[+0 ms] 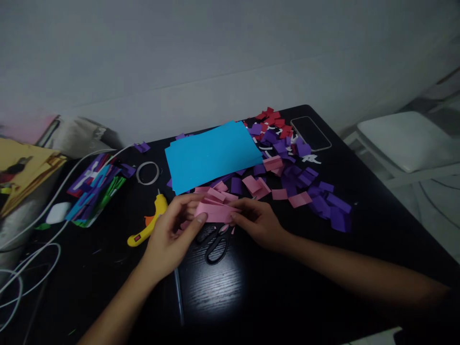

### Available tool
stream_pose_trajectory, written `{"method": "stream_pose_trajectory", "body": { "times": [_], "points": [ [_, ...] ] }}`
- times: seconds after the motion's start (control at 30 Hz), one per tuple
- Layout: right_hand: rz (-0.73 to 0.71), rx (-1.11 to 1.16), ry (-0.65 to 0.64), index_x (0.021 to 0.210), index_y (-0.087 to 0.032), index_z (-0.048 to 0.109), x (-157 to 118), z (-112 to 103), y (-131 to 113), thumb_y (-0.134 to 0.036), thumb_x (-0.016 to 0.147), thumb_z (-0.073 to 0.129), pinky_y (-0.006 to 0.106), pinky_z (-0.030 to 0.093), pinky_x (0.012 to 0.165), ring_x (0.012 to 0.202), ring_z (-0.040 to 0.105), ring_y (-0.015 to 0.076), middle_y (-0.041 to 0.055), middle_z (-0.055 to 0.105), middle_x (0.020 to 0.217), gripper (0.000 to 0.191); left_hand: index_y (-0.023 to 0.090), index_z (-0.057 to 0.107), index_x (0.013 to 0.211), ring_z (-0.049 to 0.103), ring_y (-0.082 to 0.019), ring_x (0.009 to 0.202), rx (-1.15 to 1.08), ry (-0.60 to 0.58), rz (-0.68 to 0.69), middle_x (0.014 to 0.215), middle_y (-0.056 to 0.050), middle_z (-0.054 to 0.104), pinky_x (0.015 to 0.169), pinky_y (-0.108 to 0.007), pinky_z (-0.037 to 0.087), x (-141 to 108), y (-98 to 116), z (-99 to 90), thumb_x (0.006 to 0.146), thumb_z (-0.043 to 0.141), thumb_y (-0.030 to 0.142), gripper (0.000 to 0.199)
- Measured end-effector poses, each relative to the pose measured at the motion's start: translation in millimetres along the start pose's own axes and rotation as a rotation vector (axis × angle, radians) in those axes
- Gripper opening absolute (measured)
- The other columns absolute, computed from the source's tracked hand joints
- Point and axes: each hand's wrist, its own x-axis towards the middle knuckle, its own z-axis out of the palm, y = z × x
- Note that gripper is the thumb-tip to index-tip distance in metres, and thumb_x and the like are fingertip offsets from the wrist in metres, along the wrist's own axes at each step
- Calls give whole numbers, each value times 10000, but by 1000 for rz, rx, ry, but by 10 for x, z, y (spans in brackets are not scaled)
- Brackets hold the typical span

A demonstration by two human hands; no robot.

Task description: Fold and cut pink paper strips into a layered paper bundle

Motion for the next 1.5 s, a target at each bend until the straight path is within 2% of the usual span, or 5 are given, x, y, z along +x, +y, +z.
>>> {"method": "stream_pose_trajectory", "body": {
  "times": [0.17,0.37,0.8,1.23,1.5],
  "points": [
    [-24,4,57,1049,-208,744,14,-12,-33,-298,887,727,285,581,684,706,688,149,10,713,817,186,251,616,1076,618,-144,797,99,-24,-7,955,-7,638,656,-246,500,-4,-24,-67,962,684,327,153],
    [-4,29,87,1046,-204,692,8,0,-26,-347,870,774,291,610,685,712,700,147,29,741,894,241,218,631,990,635,-180,883,362,-138,113,1011,-37,667,733,-295,490,21,18,-56,985,644,327,110],
    [26,38,57,932,-217,728,25,25,-5,-357,856,790,256,619,578,679,725,150,26,769,886,171,208,530,654,619,-167,667,616,-98,251,719,-25,627,616,-286,469,47,-24,-70,983,602,339,361],
    [37,38,67,981,-201,731,29,1,17,-386,856,787,274,649,607,747,756,177,55,785,939,231,214,649,1035,688,-169,811,528,-58,245,982,-36,739,721,-273,525,20,-47,10,1017,578,258,85],
    [26,73,62,961,-203,742,34,-3,-6,-374,853,777,282,639,621,690,730,157,40,774,907,205,228,686,1136,702,-171,872,472,-50,328,1007,-35,753,734,-275,522,-2,-103,6,997,612,172,166]
  ]
}}
